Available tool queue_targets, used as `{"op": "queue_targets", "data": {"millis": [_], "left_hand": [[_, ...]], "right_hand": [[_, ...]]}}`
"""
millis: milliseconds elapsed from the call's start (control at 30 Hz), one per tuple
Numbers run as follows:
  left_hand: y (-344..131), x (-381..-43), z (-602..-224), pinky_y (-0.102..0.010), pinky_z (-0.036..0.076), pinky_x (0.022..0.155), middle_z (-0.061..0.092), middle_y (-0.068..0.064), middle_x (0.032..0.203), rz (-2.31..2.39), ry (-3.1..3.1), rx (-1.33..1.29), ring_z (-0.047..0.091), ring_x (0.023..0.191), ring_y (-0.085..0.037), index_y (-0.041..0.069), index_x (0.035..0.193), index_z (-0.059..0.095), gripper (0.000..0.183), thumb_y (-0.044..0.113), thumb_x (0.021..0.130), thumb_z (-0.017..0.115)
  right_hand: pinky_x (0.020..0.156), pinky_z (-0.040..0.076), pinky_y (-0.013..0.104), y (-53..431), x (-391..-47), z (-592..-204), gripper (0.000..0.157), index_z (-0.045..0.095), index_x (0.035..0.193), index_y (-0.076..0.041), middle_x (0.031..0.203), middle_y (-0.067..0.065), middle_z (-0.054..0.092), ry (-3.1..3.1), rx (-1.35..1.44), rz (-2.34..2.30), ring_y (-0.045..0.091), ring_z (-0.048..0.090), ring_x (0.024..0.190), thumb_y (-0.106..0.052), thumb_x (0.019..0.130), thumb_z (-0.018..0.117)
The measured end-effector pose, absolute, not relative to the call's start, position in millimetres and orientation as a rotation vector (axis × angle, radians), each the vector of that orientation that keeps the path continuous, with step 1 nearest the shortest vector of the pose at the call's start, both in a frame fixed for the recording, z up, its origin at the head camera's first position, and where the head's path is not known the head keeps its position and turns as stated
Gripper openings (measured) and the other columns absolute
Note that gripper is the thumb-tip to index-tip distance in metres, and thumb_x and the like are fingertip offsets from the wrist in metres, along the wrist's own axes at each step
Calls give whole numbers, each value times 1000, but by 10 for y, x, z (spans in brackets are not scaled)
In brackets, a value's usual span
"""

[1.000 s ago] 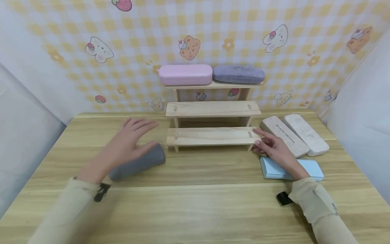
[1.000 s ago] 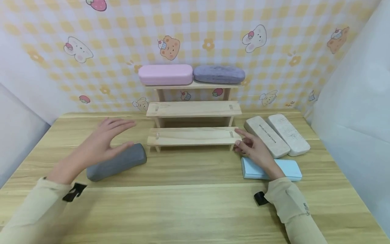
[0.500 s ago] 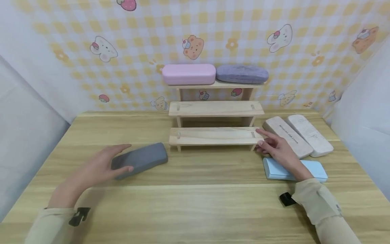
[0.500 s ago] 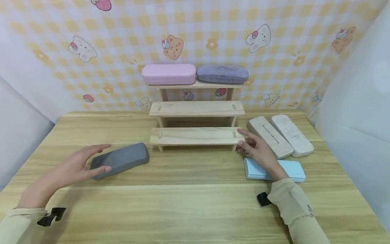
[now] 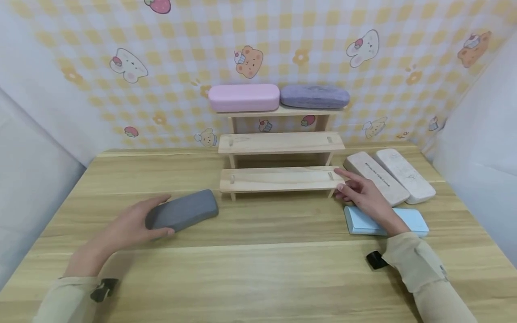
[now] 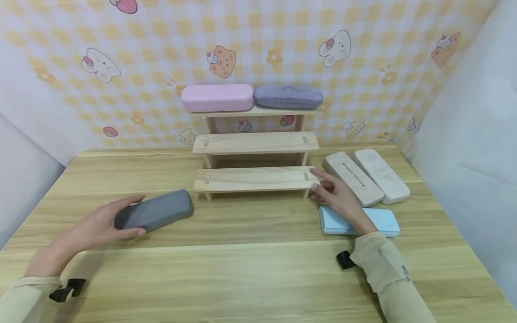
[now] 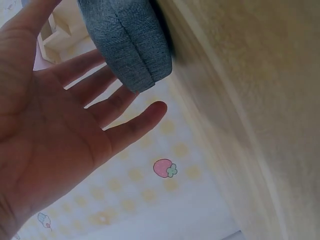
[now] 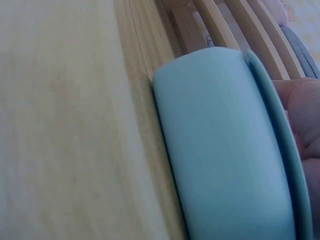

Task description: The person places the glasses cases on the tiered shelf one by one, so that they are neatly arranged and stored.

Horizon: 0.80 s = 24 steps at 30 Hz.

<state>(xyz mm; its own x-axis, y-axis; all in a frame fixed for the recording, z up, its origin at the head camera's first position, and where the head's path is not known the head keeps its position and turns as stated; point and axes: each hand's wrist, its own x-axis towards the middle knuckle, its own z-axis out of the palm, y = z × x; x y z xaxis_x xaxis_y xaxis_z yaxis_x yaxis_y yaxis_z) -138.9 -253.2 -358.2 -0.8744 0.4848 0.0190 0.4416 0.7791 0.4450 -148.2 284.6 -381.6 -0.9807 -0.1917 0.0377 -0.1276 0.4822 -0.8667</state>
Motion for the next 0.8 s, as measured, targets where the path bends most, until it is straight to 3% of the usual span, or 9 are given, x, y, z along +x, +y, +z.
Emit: {"op": "queue_targets", "data": {"millis": [400, 800], "left_hand": [[-2628, -1408, -3583, -52, 40, 87, 54, -28, 121, 652, 2847, 708, 52, 107, -40, -7, 130, 47, 82, 34, 68, 82], [-2744, -1387, -3581, -50, 42, 83, 57, -25, 116, 607, 2826, 660, 54, 101, -36, -6, 128, 48, 86, 40, 64, 83]], "right_hand": [[70, 53, 29, 2850, -1486, -3799, 52, 32, 145, -8, 101, 23, 63, 2632, -280, -1554, 19, 64, 85, -19, 98, 50], [70, 53, 29, 2821, -1473, -3780, 52, 32, 145, -9, 101, 23, 63, 2631, -281, -1544, 18, 64, 84, -19, 98, 50]]}}
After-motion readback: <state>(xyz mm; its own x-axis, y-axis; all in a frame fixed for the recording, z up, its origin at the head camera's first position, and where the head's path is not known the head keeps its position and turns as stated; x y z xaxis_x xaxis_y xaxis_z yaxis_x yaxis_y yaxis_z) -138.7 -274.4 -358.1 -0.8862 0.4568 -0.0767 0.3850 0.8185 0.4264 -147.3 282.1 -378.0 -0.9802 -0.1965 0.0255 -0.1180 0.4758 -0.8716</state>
